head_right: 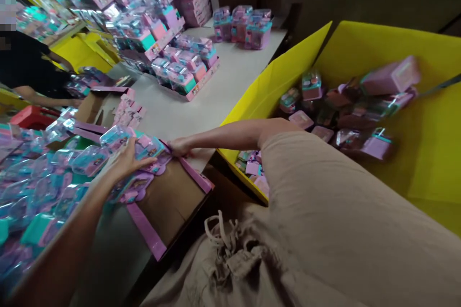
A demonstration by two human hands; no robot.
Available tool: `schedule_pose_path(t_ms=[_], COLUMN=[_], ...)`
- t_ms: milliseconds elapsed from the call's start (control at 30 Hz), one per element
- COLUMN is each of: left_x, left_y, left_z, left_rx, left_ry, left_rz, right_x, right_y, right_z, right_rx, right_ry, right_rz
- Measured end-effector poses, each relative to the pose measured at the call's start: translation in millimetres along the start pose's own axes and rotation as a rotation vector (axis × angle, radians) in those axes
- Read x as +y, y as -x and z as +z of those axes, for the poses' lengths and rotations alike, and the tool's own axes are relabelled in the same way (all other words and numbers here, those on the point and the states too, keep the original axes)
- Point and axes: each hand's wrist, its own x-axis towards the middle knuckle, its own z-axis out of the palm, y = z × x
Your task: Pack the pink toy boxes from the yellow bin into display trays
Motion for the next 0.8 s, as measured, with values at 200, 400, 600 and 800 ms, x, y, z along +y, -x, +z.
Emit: schedule_pose_path(t_ms=[200, 400, 600, 800], left_x=[-5, 0, 13, -12], left_y=[3, 11, 8, 64], left_z=[16.9, 13.3, 6.1, -11.2], left_rx=[0.174, 0.129, 0.116, 0.204], left_ry=[0.134, 0.063, 0.019, -0.016], left_rz=[0.085, 0.053, -0.014, -0.061], right_x=[-2, -3, -13, -12], right_y=[-3, 7, 24, 50], right_z=[4, 16, 40, 24], right_rx=[0.092, 0.046, 0.098, 0.243], right_ry=[-0.063, -0.07, -0.077, 0.091], right_rz=[0.062, 0.085, 0.189, 0.062])
